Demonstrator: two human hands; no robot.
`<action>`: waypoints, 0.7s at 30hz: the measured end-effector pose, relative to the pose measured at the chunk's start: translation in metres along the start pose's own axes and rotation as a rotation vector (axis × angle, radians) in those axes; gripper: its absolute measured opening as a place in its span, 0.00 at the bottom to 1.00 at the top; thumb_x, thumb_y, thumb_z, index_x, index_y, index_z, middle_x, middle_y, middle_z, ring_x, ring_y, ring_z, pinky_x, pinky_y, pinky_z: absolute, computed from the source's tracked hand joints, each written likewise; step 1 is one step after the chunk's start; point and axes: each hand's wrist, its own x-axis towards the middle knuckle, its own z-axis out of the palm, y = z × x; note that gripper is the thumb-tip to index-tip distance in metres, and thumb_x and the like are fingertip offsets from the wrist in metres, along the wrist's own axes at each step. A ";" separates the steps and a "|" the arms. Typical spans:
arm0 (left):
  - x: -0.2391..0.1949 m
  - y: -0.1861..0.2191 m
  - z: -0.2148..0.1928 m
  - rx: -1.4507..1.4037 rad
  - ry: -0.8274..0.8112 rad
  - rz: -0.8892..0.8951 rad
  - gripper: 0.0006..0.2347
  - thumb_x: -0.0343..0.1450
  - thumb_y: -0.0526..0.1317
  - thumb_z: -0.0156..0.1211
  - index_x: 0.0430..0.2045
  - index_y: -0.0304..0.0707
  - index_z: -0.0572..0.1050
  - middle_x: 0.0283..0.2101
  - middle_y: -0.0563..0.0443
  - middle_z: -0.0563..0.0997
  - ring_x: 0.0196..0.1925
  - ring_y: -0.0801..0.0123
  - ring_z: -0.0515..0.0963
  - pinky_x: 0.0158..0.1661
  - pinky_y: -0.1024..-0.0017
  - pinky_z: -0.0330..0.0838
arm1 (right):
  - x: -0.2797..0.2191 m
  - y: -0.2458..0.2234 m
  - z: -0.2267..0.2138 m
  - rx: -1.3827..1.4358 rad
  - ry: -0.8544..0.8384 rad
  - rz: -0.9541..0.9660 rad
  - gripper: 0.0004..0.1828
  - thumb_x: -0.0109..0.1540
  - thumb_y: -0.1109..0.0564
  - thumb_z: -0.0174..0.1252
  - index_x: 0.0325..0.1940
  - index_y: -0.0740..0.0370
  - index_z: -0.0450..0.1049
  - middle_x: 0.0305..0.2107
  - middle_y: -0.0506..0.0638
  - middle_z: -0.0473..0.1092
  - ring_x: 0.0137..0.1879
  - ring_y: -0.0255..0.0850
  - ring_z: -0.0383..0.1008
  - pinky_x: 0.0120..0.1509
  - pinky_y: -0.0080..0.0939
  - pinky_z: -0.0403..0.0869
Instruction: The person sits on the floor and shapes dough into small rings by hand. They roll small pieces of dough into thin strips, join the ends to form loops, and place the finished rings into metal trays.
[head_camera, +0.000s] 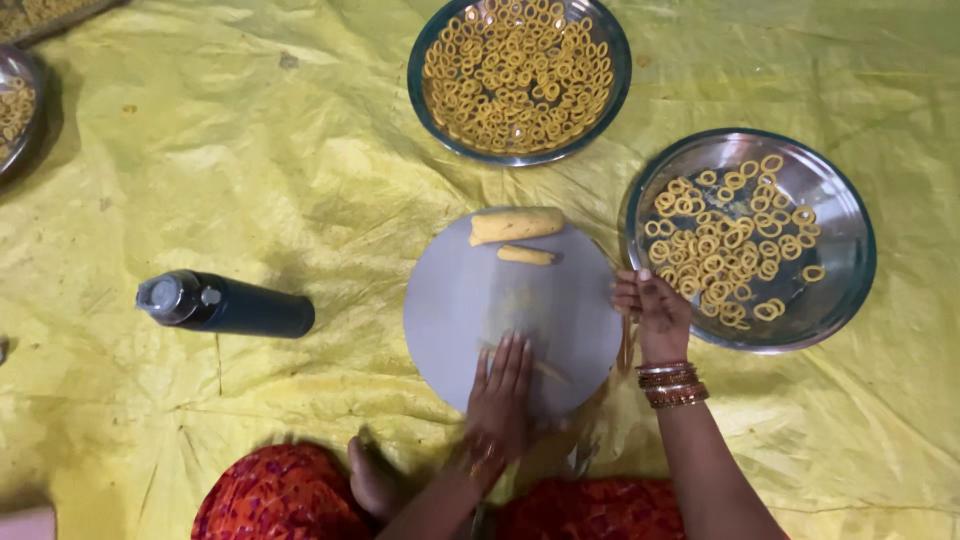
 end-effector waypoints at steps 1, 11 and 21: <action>0.019 -0.001 -0.002 0.025 0.052 0.007 0.53 0.62 0.72 0.54 0.71 0.26 0.43 0.77 0.38 0.44 0.79 0.55 0.38 0.72 0.52 0.30 | -0.002 0.002 0.000 -0.004 -0.009 0.002 0.24 0.72 0.43 0.52 0.50 0.70 0.77 0.35 0.55 0.78 0.36 0.36 0.78 0.44 0.34 0.78; 0.034 -0.008 0.015 0.092 0.215 0.086 0.52 0.63 0.70 0.57 0.73 0.30 0.44 0.78 0.39 0.45 0.80 0.55 0.40 0.73 0.52 0.32 | 0.002 0.014 -0.007 -0.012 -0.053 -0.004 0.19 0.71 0.48 0.52 0.51 0.69 0.76 0.41 0.55 0.79 0.40 0.39 0.80 0.47 0.36 0.78; 0.024 -0.007 0.012 0.013 0.113 0.081 0.52 0.64 0.72 0.51 0.72 0.27 0.42 0.77 0.37 0.44 0.79 0.55 0.39 0.72 0.51 0.29 | 0.001 0.027 -0.001 -0.082 -0.175 -0.086 0.16 0.72 0.53 0.50 0.49 0.70 0.75 0.44 0.56 0.78 0.44 0.39 0.80 0.50 0.38 0.80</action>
